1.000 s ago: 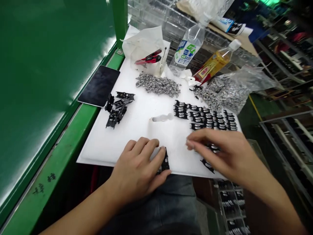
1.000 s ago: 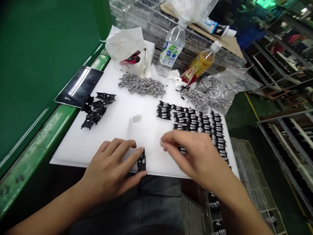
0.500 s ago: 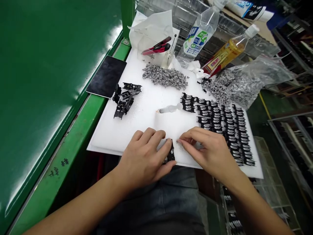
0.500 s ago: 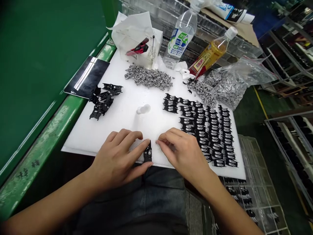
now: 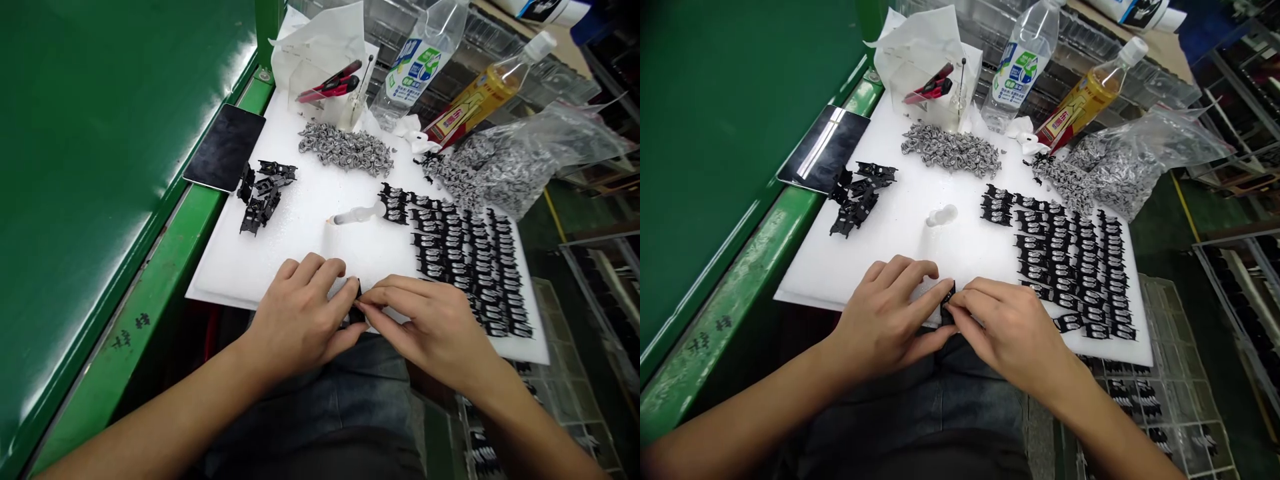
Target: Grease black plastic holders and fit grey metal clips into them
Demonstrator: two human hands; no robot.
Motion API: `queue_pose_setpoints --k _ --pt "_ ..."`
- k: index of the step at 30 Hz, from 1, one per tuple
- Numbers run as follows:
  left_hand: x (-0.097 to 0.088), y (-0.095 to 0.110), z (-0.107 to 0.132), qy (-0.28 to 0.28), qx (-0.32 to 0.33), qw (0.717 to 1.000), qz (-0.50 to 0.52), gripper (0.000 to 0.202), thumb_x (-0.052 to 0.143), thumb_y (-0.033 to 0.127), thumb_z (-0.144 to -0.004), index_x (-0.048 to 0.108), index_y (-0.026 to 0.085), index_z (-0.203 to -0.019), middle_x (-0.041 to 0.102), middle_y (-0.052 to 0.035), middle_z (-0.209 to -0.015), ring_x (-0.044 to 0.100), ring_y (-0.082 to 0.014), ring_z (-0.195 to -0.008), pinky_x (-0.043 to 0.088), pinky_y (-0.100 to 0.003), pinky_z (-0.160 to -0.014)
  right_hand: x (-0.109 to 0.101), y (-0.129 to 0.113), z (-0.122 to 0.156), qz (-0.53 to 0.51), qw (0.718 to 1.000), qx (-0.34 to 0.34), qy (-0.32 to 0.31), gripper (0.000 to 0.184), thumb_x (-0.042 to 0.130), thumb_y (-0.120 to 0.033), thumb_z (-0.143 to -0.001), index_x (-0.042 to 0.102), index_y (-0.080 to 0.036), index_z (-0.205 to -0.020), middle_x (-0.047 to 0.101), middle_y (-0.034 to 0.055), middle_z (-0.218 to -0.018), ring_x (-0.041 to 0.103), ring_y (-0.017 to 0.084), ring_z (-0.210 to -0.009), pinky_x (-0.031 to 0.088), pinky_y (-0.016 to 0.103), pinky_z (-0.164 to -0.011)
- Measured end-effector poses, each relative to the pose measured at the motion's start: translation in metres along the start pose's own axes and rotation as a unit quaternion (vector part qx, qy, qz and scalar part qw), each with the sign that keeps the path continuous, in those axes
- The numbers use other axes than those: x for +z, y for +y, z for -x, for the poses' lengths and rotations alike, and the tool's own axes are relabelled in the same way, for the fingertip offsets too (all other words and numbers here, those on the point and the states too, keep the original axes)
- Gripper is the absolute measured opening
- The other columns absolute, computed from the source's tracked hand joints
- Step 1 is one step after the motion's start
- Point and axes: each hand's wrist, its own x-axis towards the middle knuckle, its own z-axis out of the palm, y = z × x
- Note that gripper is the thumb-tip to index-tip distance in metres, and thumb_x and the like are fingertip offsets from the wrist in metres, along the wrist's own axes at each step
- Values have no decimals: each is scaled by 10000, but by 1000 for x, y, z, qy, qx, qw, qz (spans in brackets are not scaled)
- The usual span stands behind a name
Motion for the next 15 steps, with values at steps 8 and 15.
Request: queue_pose_setpoints --k 8,15 --pt "0 0 0 -3 -1 1000 -2 487 573 568 -1013 656 179 -1294 652 -127 -1252 552 -323 -1046 394 -454 -752 2 -3 0 53 998 14 -34 143 597 -157 -1045 723 -185 -982 752 52 -889 706 181 -773 552 323 -703" --pt "-2 0 1 -10 5 1000 6 487 561 519 -1019 636 183 -1363 659 -133 -1273 566 -327 -1064 383 -450 -765 -2 -5 3 30 999 22 32 75 658 -137 -998 687 -206 -1008 737 36 -889 698 179 -773 547 325 -705"
